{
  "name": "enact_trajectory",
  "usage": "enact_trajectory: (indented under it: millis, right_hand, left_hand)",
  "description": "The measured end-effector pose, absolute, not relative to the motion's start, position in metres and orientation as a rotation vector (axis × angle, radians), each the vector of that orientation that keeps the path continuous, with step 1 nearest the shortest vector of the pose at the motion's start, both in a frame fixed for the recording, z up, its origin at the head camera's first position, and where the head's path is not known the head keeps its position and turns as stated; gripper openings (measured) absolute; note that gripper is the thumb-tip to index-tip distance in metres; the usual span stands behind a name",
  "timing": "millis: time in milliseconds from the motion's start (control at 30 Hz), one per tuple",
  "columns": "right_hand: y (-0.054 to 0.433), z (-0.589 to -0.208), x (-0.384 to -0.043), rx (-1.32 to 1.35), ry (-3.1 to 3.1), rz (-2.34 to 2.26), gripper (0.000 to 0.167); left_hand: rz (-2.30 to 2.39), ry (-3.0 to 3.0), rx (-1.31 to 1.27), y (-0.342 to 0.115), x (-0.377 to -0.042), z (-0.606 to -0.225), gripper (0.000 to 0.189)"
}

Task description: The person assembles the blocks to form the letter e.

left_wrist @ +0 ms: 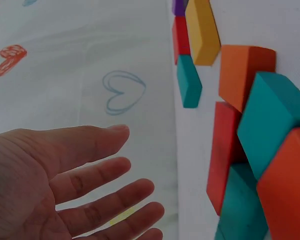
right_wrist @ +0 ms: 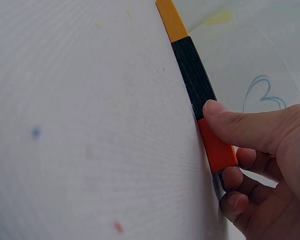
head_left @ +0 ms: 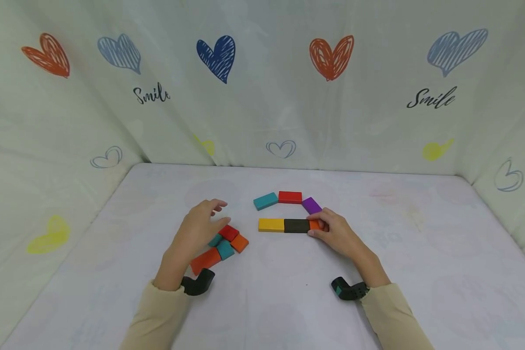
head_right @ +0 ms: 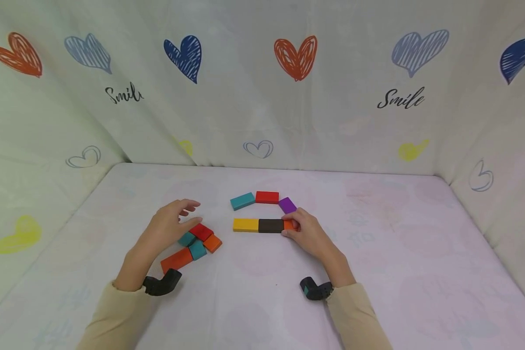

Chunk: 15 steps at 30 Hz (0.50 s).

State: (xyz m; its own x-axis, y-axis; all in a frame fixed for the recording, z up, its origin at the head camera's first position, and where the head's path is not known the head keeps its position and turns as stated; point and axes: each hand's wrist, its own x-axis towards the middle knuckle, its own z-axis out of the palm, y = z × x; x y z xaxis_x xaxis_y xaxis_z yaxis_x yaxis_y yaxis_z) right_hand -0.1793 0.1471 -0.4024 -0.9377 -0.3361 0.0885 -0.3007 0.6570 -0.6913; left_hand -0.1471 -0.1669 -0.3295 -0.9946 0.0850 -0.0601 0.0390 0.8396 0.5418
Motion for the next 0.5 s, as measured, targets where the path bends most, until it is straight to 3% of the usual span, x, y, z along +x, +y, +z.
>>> enact_trajectory:
  millis: [500]
  right_hand:
    - [0.147, -0.402, -0.180, -0.525, 2.817, -1.152, 0.032]
  left_hand:
    - [0.704, 2.909, 0.009, -0.199, -0.132, -0.353, 0.060]
